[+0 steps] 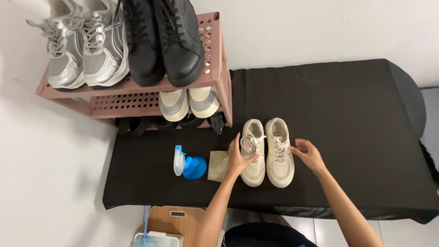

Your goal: The person wipes a pair of white sneakers with a cloth, then places them on a shoe rack. The person handles the sneakers and a cleaning cloth, and briefly adjusts the laces before returning the shoes to the rack.

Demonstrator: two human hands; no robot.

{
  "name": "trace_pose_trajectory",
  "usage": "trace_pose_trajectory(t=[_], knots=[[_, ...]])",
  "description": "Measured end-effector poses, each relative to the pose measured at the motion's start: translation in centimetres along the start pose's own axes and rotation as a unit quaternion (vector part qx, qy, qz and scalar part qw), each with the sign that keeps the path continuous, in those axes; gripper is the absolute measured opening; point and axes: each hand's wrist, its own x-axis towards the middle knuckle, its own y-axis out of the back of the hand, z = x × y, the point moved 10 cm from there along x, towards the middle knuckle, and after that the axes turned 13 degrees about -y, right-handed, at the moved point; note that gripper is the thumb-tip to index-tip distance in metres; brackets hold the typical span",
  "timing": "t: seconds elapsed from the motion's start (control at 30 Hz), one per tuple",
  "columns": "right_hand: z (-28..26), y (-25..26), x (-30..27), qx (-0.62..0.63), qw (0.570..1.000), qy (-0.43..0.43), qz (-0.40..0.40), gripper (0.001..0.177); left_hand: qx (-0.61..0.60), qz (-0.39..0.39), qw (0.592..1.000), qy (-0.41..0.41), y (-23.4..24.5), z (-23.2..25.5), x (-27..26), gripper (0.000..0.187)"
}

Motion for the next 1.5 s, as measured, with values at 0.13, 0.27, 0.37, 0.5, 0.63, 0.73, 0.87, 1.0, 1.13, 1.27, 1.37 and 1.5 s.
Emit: trace_pose_trajectory(t=[0.13,0.27,0.37,0.5,0.63,0.73,0.87,1.0,1.13,1.27,1.37,1.5], knots=[[-8.2,-0.3,-3.7,-0.049,0.985,0.146,0.081,0.043,0.1,0.052,0.977,-0.183,2.8,7.8,2.4,0.054],[-13.6,-2.6,-5.8,-0.058,0.978,0.188,0.064,0.033,0.128,-0.114,0.94,-0.296,-0.4,11.5,-0.8,0.022],[-14.5,-4.2,-5.8,-0.079,0.977,0.196,0.029,0.031,0.058,-0.223,0.945,-0.232,-0.2,10.6,-4.2,0.017],[-17.2,-8.0,-8.1,-0.156,0.904,0.398,-0.031,0.041,-0.012,-0.06,0.993,-0.099,5.0,8.9,-1.7,0.029],[-16.6,-10.0,-7.8,-0.311,0.846,0.423,0.091,0.033,0.013,0.045,0.97,-0.239,6.9,11.9,2.7,0.065],[-15.3,-9.2,-6.7,-0.269,0.898,0.344,0.062,0.022,0.015,-0.054,0.977,-0.206,2.9,9.3,3.6,0.051],[-13.9,-5.4,-6.0,-0.13,0.971,0.198,0.015,0.025,-0.122,-0.12,0.984,-0.041,-0.3,1.0,3.4,0.028],[-17.3,-1.5,-10.7,-0.199,0.885,0.343,0.245,0.015,-0.159,-0.069,0.982,0.069,2.8,-3.1,4.2,0.02],[-17.0,-4.1,-12.3,-0.229,0.893,0.289,0.259,0.019,-0.073,-0.086,0.993,-0.024,3.6,1.1,6.0,0.032],[-14.9,-10.1,-11.0,-0.225,0.932,0.209,0.191,0.035,-0.053,-0.135,0.985,-0.096,-0.3,1.6,6.6,0.026],[-12.2,-11.5,-8.4,-0.193,0.95,0.197,0.144,0.026,-0.125,-0.127,0.983,-0.036,-2.5,-2.2,6.3,0.025],[-8.4,-7.9,-4.6,-0.041,0.988,0.125,0.086,0.026,-0.187,-0.106,0.975,0.064,-1.9,-5.6,6.1,0.025]])
